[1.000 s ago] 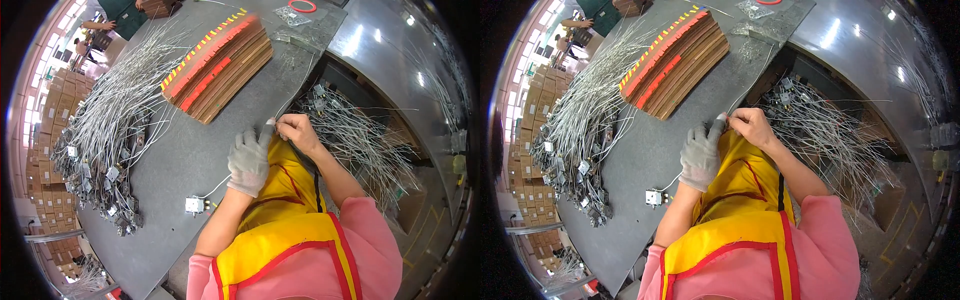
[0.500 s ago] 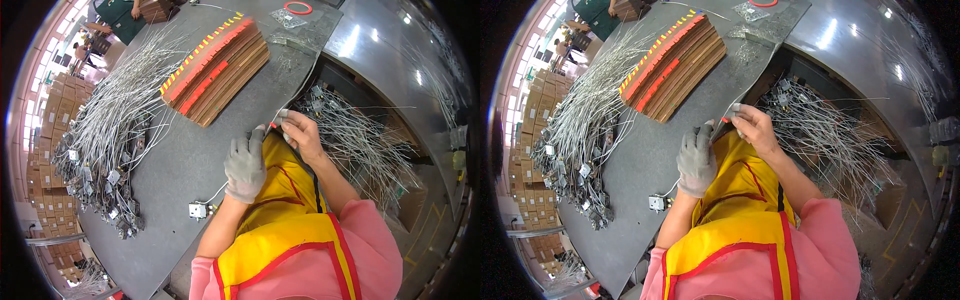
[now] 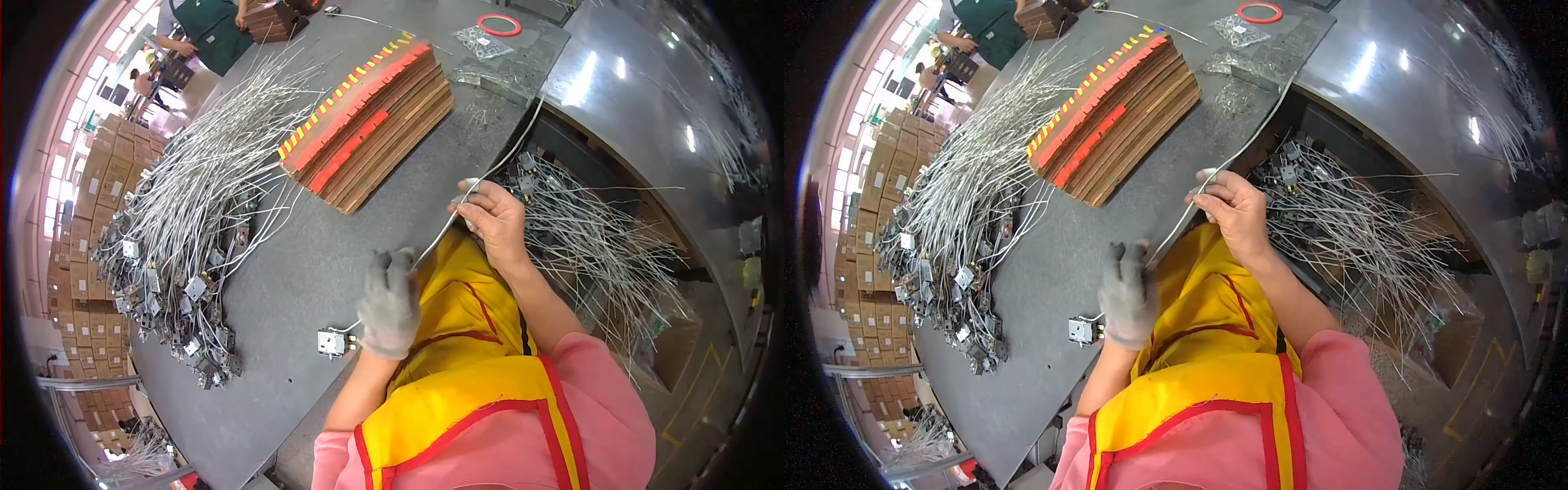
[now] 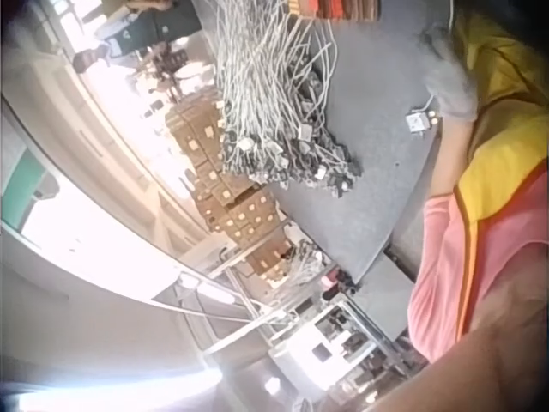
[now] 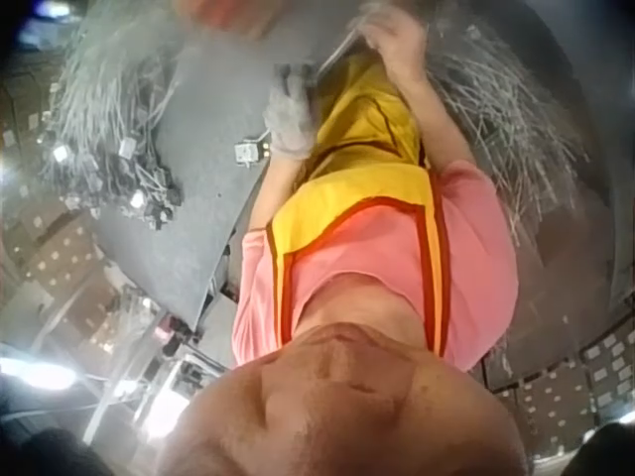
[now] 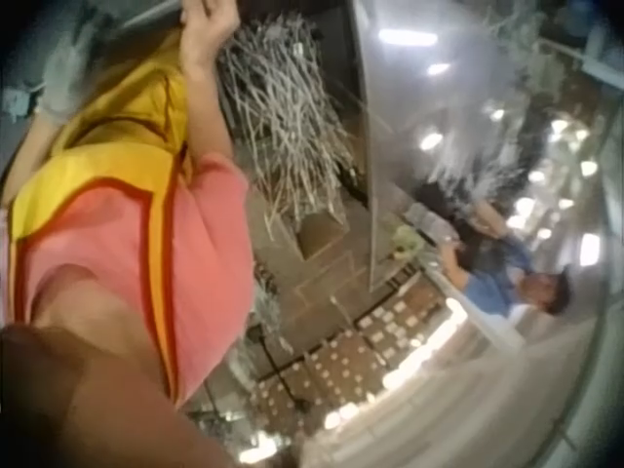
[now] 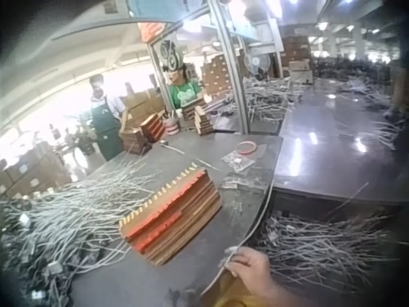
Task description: The person assembles wire harness components by hand, connecting wires and connectors to form wire harnesses at a workbench.
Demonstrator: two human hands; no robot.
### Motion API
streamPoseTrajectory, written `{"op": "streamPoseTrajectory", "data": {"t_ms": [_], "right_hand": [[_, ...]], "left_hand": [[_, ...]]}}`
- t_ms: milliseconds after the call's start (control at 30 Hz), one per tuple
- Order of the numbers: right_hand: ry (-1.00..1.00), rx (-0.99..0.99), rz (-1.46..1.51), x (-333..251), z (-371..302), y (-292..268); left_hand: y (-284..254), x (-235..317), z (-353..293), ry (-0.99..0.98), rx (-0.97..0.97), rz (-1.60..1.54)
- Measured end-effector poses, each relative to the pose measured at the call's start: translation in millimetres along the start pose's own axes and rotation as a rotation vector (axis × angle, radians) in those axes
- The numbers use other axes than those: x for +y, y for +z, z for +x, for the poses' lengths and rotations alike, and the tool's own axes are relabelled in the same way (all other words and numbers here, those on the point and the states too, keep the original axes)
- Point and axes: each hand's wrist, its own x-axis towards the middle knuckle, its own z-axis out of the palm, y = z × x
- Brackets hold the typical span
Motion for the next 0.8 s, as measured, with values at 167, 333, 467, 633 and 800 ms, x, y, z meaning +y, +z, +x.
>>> {"op": "streamPoseTrajectory", "data": {"t_ms": [167,333,467,633,800], "right_hand": [[-0.164,0.081,-0.145,-26.5,-19.0,31.2],[-0.120,0.047,-0.038,-35.0,-12.9,20.1],[-0.315,0.007,0.086,-41.3,-20.3,25.0],[-0.309,-0.033,0.117,-69.4,-15.8,37.3],[-0.682,-0.118,-0.055,-64.4,-16.8,40.1]], "left_hand": [[-28.2,-24.4,12.7,-0.068,-0.009,-0.211],[-49.5,-20.3,20.2,-0.027,-0.349,-0.658],[-69.2,-23.2,29.8,-0.396,-0.469,-0.844],[-72.5,-17.7,33.4,-0.027,-0.356,-0.733],[-62.6,-20.3,42.6,-0.329,-0.229,-0.833]]}}
